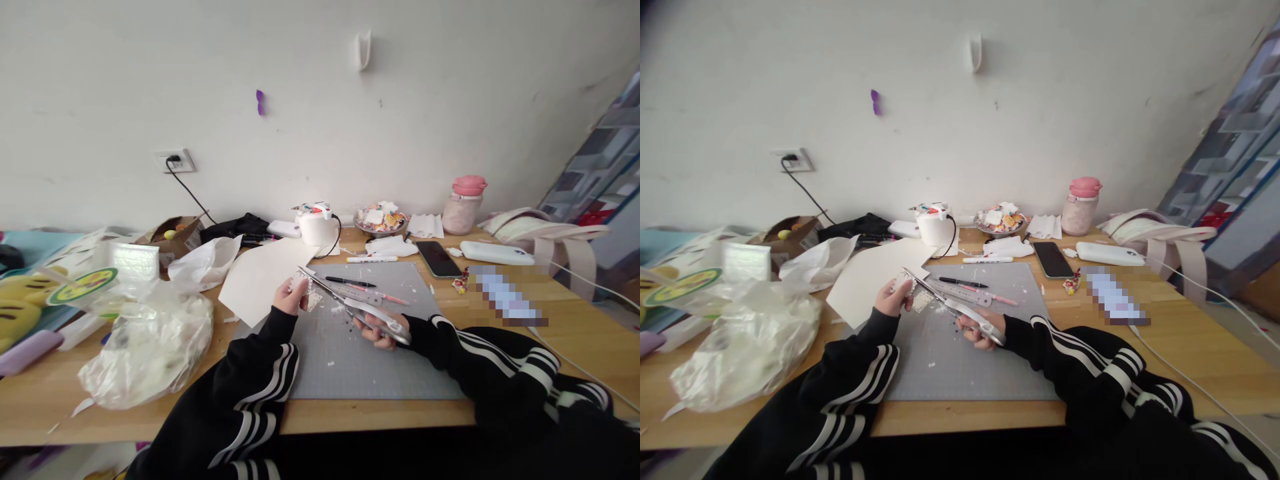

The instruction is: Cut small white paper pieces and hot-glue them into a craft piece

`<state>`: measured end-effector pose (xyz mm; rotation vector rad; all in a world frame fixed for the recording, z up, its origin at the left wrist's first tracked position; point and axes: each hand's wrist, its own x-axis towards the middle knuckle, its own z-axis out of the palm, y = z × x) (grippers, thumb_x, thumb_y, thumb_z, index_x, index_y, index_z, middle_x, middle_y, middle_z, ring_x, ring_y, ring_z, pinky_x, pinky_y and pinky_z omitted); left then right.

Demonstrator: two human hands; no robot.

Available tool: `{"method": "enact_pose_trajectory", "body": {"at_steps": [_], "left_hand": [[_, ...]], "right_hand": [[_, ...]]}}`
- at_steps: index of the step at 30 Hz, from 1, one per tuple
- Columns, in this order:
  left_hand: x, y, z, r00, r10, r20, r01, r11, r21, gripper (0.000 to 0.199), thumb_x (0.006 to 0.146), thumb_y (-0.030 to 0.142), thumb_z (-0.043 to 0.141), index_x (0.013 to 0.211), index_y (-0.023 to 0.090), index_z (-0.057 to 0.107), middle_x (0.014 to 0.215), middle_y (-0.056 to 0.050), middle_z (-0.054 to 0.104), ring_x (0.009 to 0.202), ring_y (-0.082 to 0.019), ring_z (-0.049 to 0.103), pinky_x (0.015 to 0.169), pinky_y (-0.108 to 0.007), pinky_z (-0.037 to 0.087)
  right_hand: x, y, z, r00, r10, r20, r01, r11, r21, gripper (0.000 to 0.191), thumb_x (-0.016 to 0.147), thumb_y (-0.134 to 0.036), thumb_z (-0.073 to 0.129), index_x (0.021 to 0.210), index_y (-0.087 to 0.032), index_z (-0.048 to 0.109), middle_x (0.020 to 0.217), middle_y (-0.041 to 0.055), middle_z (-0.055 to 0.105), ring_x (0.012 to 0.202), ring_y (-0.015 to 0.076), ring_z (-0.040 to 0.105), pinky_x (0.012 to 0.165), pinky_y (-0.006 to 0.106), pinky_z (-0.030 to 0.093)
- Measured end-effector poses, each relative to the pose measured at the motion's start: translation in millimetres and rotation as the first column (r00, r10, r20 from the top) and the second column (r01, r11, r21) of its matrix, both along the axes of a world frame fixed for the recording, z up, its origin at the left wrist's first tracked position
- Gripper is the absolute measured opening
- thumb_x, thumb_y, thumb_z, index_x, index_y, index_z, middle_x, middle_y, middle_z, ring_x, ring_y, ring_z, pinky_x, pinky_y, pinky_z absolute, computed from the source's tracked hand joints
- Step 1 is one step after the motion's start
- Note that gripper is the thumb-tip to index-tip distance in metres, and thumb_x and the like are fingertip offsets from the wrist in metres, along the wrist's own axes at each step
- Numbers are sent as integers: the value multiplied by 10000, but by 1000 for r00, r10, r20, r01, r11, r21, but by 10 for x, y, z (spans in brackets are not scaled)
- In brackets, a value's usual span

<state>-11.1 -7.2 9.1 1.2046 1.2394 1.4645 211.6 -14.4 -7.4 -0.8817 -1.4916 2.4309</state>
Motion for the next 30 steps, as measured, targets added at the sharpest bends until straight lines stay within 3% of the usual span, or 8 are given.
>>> {"method": "enact_pose_trajectory", "body": {"at_steps": [3, 8, 12, 26, 30], "left_hand": [[5, -11, 16, 1000, 9, -21, -9, 1000, 3, 322, 661, 392, 628, 505, 195, 426, 310, 74, 423, 294, -61, 371, 365, -209, 284], [-2, -2, 4, 1000, 18, -16, -18, 1000, -1, 316, 645, 403, 627, 510, 194, 432, 297, 70, 428, 293, -63, 369, 365, -211, 274], [-8, 19, -24, 1000, 13, 11, -13, 1000, -2, 323, 632, 416, 632, 514, 197, 425, 300, 68, 434, 290, -67, 375, 361, -217, 271], [-11, 43, -34, 998, 22, 51, -22, 1000, -4, 299, 663, 389, 590, 497, 193, 437, 315, 62, 440, 284, -62, 365, 351, -221, 255], [-18, 36, -24, 999, 7, 34, -7, 1000, 11, 332, 666, 409, 602, 482, 190, 433, 314, 60, 435, 287, -61, 364, 353, -216, 257]], "right_hand": [[-9, -3, 8, 1000, 3, 6, -3, 1000, -6, 654, 455, -670, 685, 787, -210, 357, 451, -153, 318, 271, -17, 151, 262, 108, 104], [-37, -25, 42, 999, -30, 25, 29, 1000, 8, 544, 471, -444, 749, 751, -218, 340, 381, -164, 308, 268, -6, 130, 252, 113, 114], [-32, -33, 49, 998, -39, 39, 38, 999, 11, 475, 509, -373, 715, 779, -217, 357, 388, -163, 314, 268, 0, 141, 257, 123, 115], [-23, -43, 76, 997, -41, 67, 39, 999, 28, 450, 523, -331, 693, 790, -222, 348, 393, -165, 314, 269, 8, 167, 265, 120, 126], [-26, -34, 70, 998, -25, 60, 23, 999, 26, 495, 526, -428, 715, 773, -219, 340, 422, -162, 300, 268, -4, 163, 265, 113, 121]]}}
